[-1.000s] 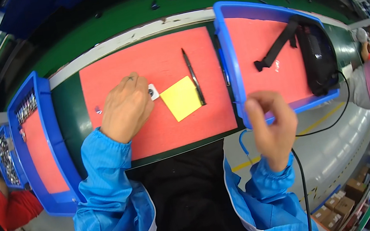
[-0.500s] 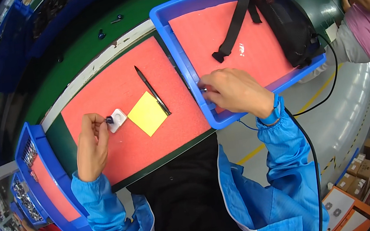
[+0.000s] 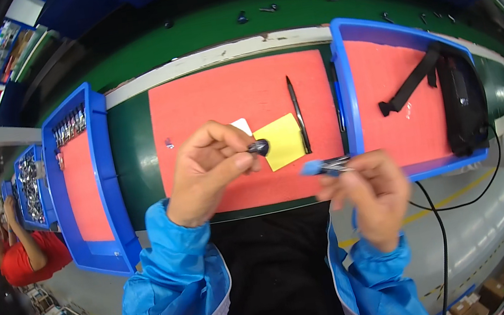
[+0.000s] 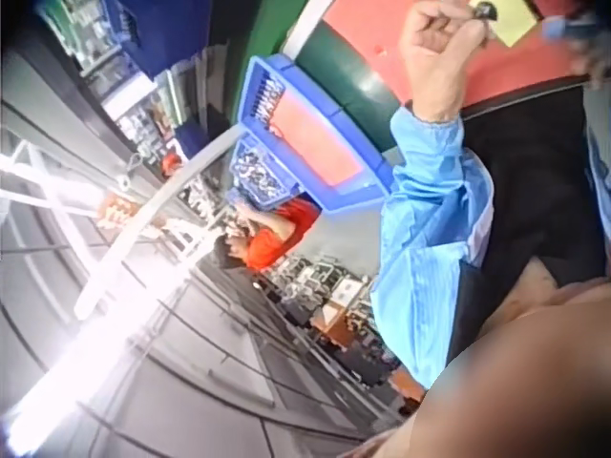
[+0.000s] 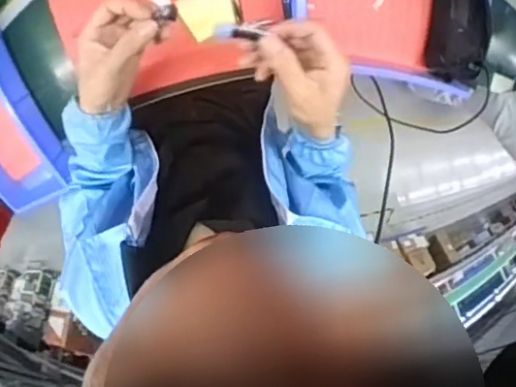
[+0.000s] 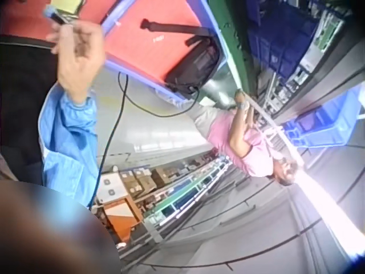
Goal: Manual assembly of small electronic components on a production line.
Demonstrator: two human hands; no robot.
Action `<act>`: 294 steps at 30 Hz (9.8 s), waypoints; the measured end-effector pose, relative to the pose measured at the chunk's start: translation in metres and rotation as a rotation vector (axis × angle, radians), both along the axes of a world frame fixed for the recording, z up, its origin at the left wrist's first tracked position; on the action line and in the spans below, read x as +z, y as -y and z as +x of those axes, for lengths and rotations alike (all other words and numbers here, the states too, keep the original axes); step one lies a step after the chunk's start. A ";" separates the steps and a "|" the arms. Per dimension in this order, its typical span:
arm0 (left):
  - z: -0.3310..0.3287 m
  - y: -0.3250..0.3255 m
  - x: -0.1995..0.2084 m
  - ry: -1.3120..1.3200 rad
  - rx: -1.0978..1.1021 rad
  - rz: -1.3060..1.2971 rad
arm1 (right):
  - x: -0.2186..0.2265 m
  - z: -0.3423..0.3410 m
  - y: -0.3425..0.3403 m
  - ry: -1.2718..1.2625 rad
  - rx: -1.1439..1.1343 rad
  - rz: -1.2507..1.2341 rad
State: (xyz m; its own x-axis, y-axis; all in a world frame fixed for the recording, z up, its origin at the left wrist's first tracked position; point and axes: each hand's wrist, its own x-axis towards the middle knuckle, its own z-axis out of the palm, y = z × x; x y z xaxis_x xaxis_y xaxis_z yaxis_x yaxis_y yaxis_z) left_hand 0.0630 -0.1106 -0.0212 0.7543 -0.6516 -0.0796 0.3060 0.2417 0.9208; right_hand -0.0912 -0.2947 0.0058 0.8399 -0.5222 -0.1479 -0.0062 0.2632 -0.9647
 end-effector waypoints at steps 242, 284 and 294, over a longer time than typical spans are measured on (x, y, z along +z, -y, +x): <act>0.009 0.180 -0.016 0.083 -0.666 0.623 | -0.021 -0.064 0.338 -1.032 -0.474 -1.702; -0.033 0.015 0.150 0.197 -0.388 0.749 | 0.044 -0.234 0.403 -1.004 -0.935 -1.606; -0.092 -0.136 0.166 0.086 0.043 0.711 | 0.025 -0.149 0.391 -0.940 -0.695 -1.536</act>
